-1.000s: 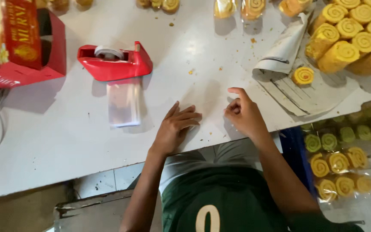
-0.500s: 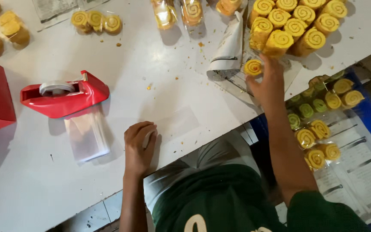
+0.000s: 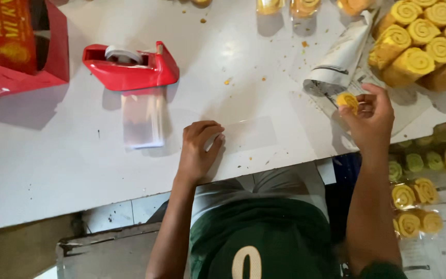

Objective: The person picks up individual yellow roll cakes by hand, inserts them into clear plastic sleeves, and seals each sleeve with adhesive tape from a dispenser. They then place the packaged cakes into a blue plastic crate.

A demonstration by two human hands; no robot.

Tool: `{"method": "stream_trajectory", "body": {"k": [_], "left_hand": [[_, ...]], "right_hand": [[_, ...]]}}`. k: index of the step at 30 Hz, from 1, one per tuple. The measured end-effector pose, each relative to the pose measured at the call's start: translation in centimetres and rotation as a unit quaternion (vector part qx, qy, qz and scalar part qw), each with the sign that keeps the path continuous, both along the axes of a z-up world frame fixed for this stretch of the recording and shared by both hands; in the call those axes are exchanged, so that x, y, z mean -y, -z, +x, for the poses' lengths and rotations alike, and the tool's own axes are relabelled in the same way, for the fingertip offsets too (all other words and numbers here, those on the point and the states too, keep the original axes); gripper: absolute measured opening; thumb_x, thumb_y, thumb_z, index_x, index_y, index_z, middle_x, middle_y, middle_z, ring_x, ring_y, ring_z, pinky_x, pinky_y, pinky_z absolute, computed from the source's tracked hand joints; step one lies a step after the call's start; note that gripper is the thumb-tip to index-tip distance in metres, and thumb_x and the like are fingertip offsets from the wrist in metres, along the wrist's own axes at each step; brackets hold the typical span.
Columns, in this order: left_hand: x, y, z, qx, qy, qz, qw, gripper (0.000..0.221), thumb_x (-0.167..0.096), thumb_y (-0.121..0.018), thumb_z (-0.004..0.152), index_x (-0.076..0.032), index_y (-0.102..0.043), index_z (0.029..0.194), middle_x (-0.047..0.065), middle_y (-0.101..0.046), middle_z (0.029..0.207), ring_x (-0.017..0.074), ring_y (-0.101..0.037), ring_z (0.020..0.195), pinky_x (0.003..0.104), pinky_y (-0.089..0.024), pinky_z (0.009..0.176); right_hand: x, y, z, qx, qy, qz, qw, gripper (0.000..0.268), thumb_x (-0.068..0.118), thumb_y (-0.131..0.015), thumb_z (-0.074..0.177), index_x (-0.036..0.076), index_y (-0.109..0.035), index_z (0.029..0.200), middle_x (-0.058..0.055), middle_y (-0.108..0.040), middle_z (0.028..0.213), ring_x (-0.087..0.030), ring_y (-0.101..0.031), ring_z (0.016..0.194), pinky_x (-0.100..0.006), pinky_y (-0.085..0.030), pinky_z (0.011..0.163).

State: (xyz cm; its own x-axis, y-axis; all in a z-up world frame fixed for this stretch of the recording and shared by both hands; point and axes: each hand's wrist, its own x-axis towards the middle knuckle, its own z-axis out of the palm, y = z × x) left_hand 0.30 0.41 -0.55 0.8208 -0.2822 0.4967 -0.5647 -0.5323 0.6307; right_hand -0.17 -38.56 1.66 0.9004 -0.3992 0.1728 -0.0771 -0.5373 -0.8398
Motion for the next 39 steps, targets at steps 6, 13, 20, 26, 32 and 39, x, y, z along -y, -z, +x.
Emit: {"method": "stream_trajectory", "body": {"k": [6,13,20,26,32,39], "left_hand": [[0.0,-0.4,0.1,-0.051,-0.032,0.010,0.998,0.013,-0.012,-0.074,0.093,-0.009,-0.077,0.106,0.009,-0.073,0.104,0.0274,-0.069,0.104,0.042,-0.050,0.093],[-0.1,-0.1,0.2,-0.052,-0.047,0.006,0.997,0.015,-0.016,-0.074,0.095,-0.008,-0.078,0.107,0.010,-0.073,0.100,0.0281,-0.070,0.099,0.041,-0.053,0.088],[-0.2,-0.1,0.4,-0.057,-0.031,0.014,0.998,0.018,-0.012,-0.078,0.088,-0.006,-0.079,0.105,0.013,-0.073,0.097,0.0300,-0.069,0.096,0.043,-0.053,0.086],[-0.2,-0.5,0.1,-0.058,-0.044,0.031,0.997,0.024,-0.015,-0.079,0.087,-0.005,-0.078,0.109,0.015,-0.071,0.103,0.0299,-0.066,0.099,0.042,-0.051,0.087],[0.2,-0.2,-0.3,-0.057,-0.115,0.093,0.987,0.033,-0.027,-0.082,0.083,-0.005,-0.077,0.108,0.011,-0.062,0.110,0.0291,-0.057,0.102,0.043,-0.046,0.086],[0.6,1.4,0.2,-0.099,-0.045,0.012,0.994,0.022,-0.011,-0.075,0.087,-0.008,-0.074,0.109,0.006,-0.070,0.086,0.0234,-0.068,0.080,0.036,-0.054,0.079]], "right_hand": [[-10.5,-0.1,-2.2,0.033,-0.220,0.149,0.963,0.079,0.015,-0.088,0.071,0.001,-0.055,0.141,-0.012,-0.062,0.110,-0.020,-0.061,0.094,-0.031,-0.052,0.081],[-18.0,1.7,-1.4,0.077,-0.273,-0.107,0.953,0.073,0.009,-0.084,0.066,0.003,-0.062,0.134,-0.016,-0.064,0.107,-0.034,-0.064,0.093,-0.044,-0.056,0.077],[-17.6,3.1,-1.5,0.102,-0.254,-0.103,0.956,0.067,0.014,-0.088,0.075,0.001,-0.060,0.134,-0.019,-0.065,0.111,-0.036,-0.064,0.094,-0.041,-0.057,0.076],[-17.6,2.9,-1.6,0.101,-0.253,-0.099,0.957,0.071,0.023,-0.089,0.078,0.002,-0.058,0.137,-0.019,-0.064,0.115,-0.036,-0.062,0.096,-0.043,-0.057,0.076],[-14.6,1.7,-1.9,0.066,-0.221,-0.155,0.961,0.054,0.021,-0.080,0.087,-0.001,-0.062,0.133,-0.022,-0.055,0.127,-0.040,-0.056,0.109,-0.048,-0.053,0.087],[-14.4,2.9,-1.8,0.033,-0.221,-0.174,0.959,0.016,0.009,-0.077,0.090,0.009,-0.071,0.104,-0.008,-0.062,0.112,-0.033,-0.060,0.109,-0.045,-0.048,0.091]]}}
